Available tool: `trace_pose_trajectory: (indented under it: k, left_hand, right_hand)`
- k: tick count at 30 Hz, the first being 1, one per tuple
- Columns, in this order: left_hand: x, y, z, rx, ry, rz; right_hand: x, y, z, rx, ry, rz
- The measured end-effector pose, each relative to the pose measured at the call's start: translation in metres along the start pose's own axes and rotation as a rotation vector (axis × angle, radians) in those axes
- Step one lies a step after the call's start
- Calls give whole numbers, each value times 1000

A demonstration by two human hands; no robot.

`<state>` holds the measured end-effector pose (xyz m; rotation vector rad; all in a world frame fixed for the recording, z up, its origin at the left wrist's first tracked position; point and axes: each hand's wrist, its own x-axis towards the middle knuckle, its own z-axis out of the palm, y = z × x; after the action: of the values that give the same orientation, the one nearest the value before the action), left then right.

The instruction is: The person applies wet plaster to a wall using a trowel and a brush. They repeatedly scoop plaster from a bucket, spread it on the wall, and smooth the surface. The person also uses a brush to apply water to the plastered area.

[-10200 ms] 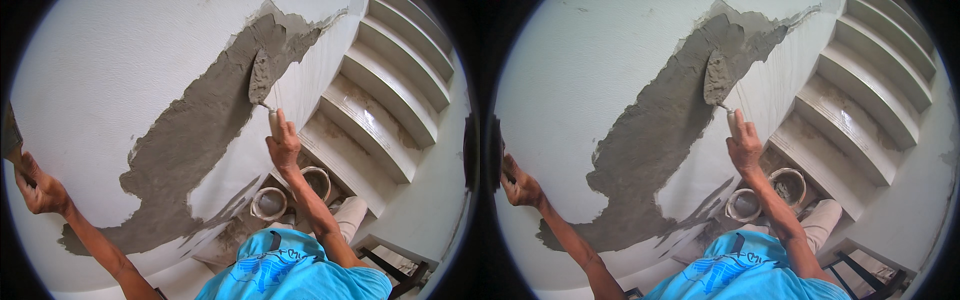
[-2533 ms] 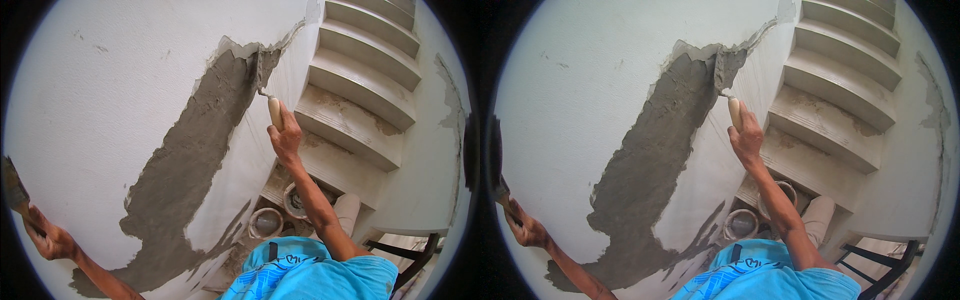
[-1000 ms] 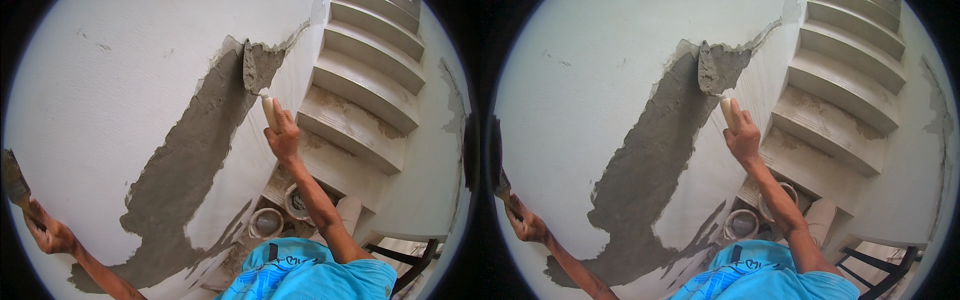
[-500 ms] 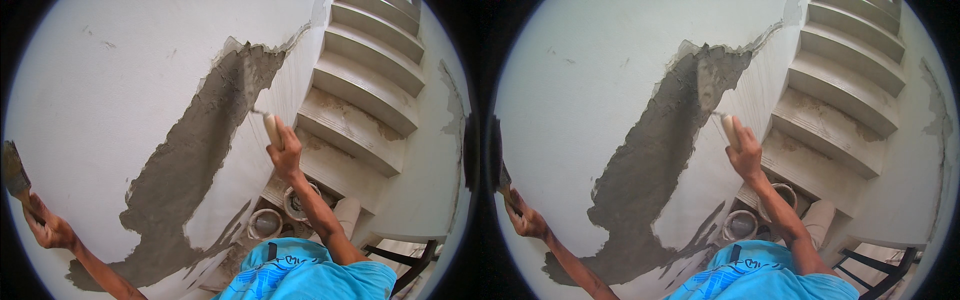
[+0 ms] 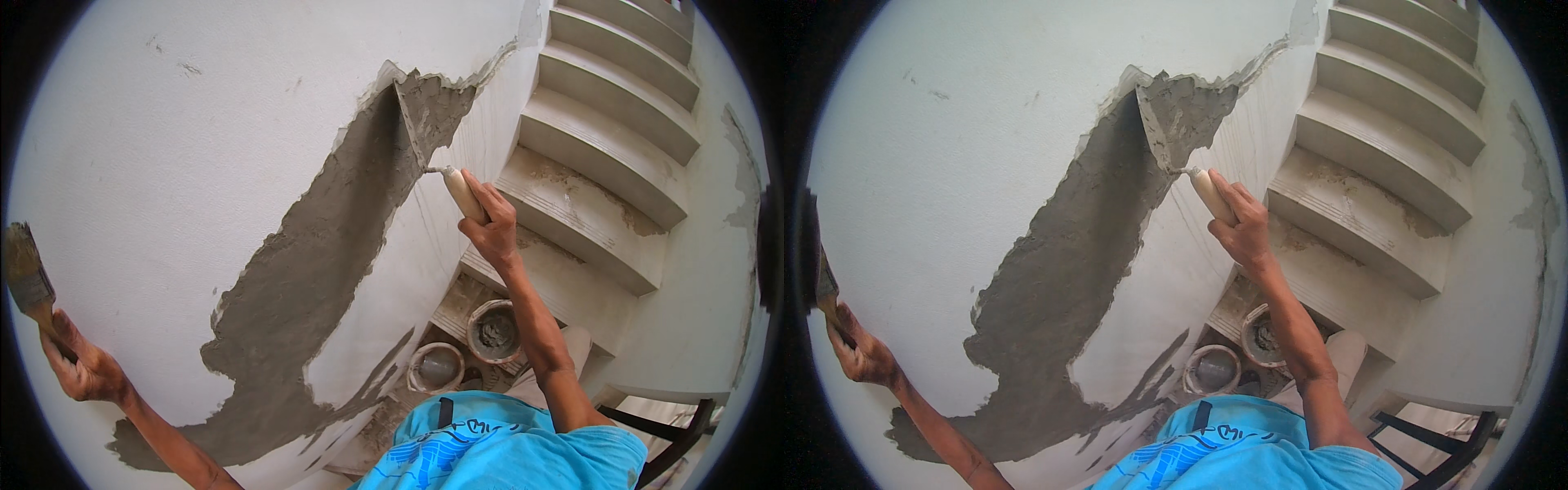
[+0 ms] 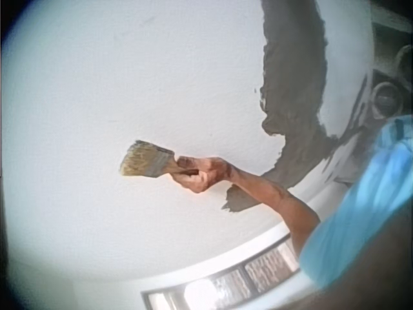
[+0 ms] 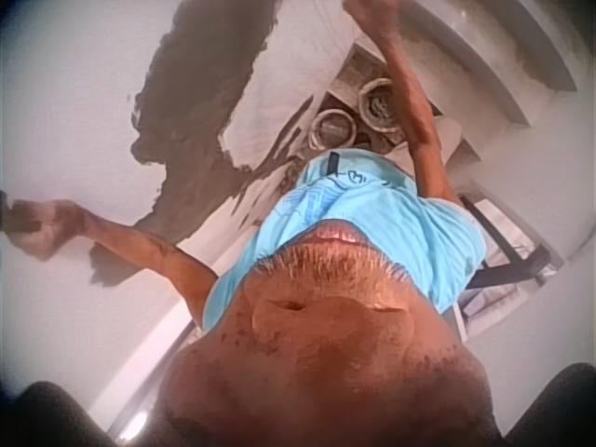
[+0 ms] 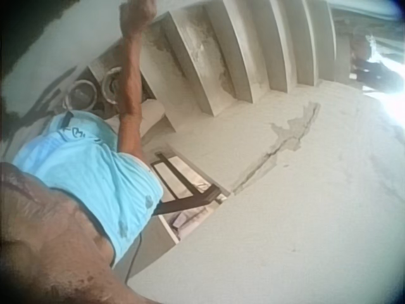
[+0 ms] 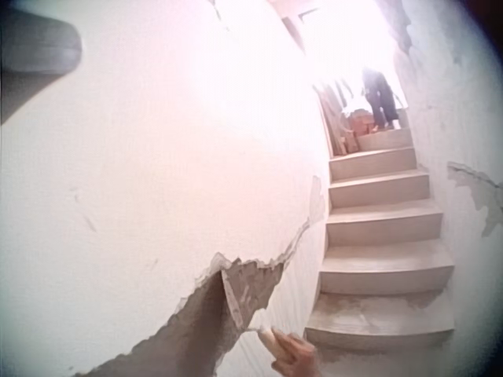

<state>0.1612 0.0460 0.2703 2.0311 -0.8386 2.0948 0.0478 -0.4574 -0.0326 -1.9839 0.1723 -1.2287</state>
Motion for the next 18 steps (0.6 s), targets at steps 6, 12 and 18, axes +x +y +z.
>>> trace_pose_trajectory:
  k: [6, 12, 18]
  left_hand:
    - [-5, -16, 1, -30, -15, 36]
    - [4, -9, 0, -43, -20, 84]
    - [-3, -1, 2, 4, -19, -26]
  right_hand:
    - [5, -7, 5, 11, 73, -25]
    - [-4, -22, 56, -225, 185, -79]
    - [-31, -41, 48, -186, 90, -61]
